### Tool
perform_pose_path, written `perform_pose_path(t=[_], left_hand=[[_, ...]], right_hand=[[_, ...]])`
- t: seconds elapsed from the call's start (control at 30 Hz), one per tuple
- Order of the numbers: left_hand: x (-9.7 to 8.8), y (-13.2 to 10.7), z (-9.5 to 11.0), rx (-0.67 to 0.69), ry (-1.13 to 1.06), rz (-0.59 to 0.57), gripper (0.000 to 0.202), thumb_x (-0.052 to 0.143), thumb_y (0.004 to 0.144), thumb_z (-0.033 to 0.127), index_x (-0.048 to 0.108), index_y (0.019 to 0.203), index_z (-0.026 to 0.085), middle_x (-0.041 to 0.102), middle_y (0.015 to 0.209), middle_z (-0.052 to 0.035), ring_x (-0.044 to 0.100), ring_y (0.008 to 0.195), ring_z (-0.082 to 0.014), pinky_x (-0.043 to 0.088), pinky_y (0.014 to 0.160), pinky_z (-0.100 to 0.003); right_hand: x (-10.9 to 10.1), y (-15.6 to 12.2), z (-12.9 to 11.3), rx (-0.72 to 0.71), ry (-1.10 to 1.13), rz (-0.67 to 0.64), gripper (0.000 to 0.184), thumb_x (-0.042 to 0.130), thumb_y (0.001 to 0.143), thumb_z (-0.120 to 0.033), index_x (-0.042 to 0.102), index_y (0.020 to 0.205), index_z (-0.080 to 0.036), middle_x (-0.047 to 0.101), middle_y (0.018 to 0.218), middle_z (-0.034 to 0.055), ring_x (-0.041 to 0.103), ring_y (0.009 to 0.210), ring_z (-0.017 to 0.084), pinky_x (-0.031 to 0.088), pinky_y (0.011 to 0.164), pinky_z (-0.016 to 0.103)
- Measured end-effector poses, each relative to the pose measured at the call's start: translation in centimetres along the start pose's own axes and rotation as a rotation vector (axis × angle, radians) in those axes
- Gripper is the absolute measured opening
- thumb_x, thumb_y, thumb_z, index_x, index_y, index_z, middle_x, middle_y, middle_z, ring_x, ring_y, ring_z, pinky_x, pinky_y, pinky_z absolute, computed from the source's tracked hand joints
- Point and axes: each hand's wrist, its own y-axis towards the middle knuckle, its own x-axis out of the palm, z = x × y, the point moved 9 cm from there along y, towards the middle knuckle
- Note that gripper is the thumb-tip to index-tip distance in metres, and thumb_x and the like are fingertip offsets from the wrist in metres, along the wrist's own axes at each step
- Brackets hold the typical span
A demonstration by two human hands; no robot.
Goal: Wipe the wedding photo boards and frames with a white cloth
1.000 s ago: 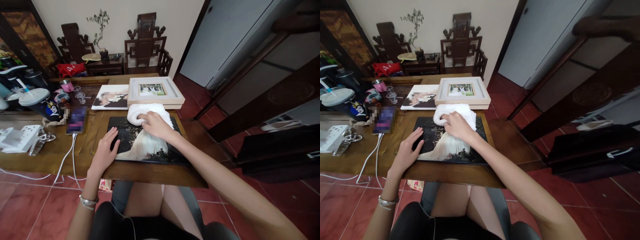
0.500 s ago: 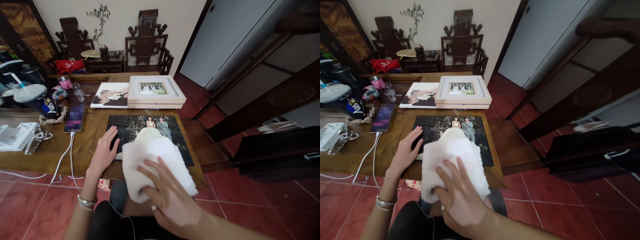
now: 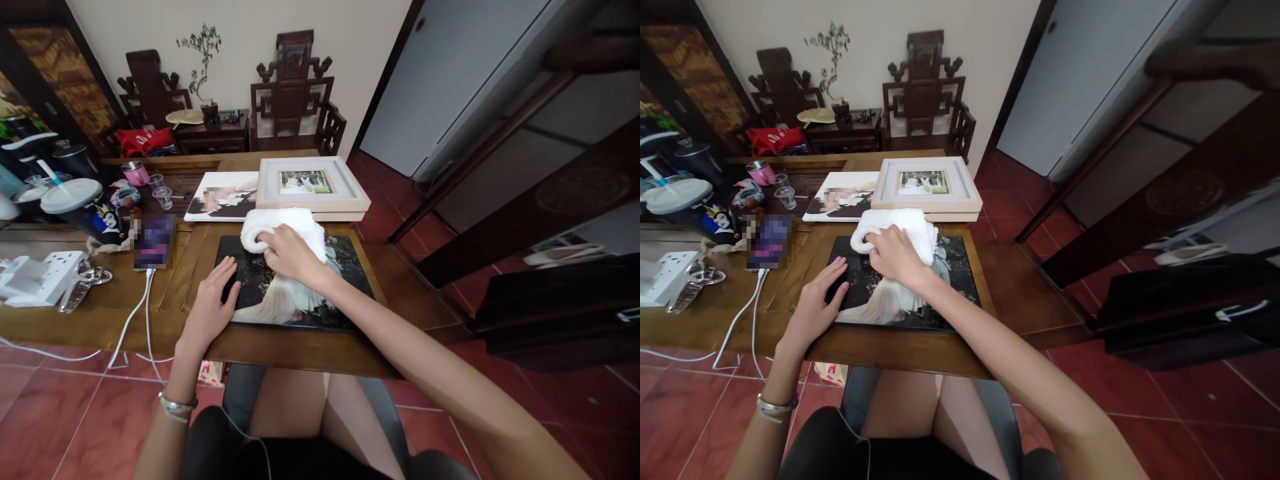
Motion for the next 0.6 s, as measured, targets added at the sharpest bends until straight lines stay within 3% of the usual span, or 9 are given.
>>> perform_pose_path(t=[0.13,0.27,0.43,0.5,0.6], left_hand=[[0.0,0.0,-0.1,-0.005,-0.004,0.001,0.040,0.046,0.094,0.028,0.058,0.129,0.013,0.055,0.139,-0.0162,0.046,0.135,-0.0258,0.036,0.114,-0.049],[0.1,0.0,-0.1,-0.017,-0.007,-0.024,0.040,0.044,0.095,0.028,0.058,0.129,0.012,0.054,0.140,-0.0166,0.045,0.135,-0.0266,0.036,0.113,-0.049],[0.1,0.1,-0.1,-0.029,0.007,-0.023,0.039,0.040,0.096,0.026,0.059,0.128,0.012,0.054,0.140,-0.0162,0.045,0.136,-0.0262,0.035,0.114,-0.051],[0.1,0.1,-0.2,-0.025,0.006,-0.018,0.039,0.041,0.096,0.026,0.059,0.128,0.013,0.054,0.141,-0.0156,0.045,0.136,-0.0261,0.035,0.114,-0.051],[0.2,0.0,-0.3,-0.024,0.001,-0.021,0.039,0.042,0.096,0.026,0.059,0.129,0.013,0.053,0.141,-0.0161,0.045,0.136,-0.0262,0.036,0.113,-0.050]], right_hand=[[0.5,-2.0,-1.1,-0.007,-0.006,-0.014,0.039,0.043,0.081,-0.008,0.066,0.112,-0.012,0.066,0.104,0.0178,0.053,0.105,0.033,0.040,0.094,0.050],[1.1,-8.4,-4.4,-0.108,0.060,-0.029,0.036,0.047,0.077,-0.009,0.066,0.107,-0.013,0.063,0.113,0.0173,0.045,0.120,0.035,0.029,0.107,0.056],[1.1,-15.7,-7.8,-0.216,0.189,-0.064,0.032,0.051,0.069,-0.013,0.064,0.097,-0.019,0.056,0.128,0.0120,0.037,0.129,0.035,0.014,0.114,0.061],[1.1,-16.5,-8.1,-0.230,0.225,-0.078,0.033,0.051,0.067,-0.013,0.063,0.096,-0.019,0.058,0.125,0.0101,0.038,0.128,0.034,0.012,0.115,0.061],[0.9,-15.1,-7.3,-0.220,0.246,-0.064,0.033,0.051,0.070,-0.012,0.064,0.099,-0.019,0.060,0.119,0.0104,0.040,0.127,0.032,0.016,0.114,0.058]])
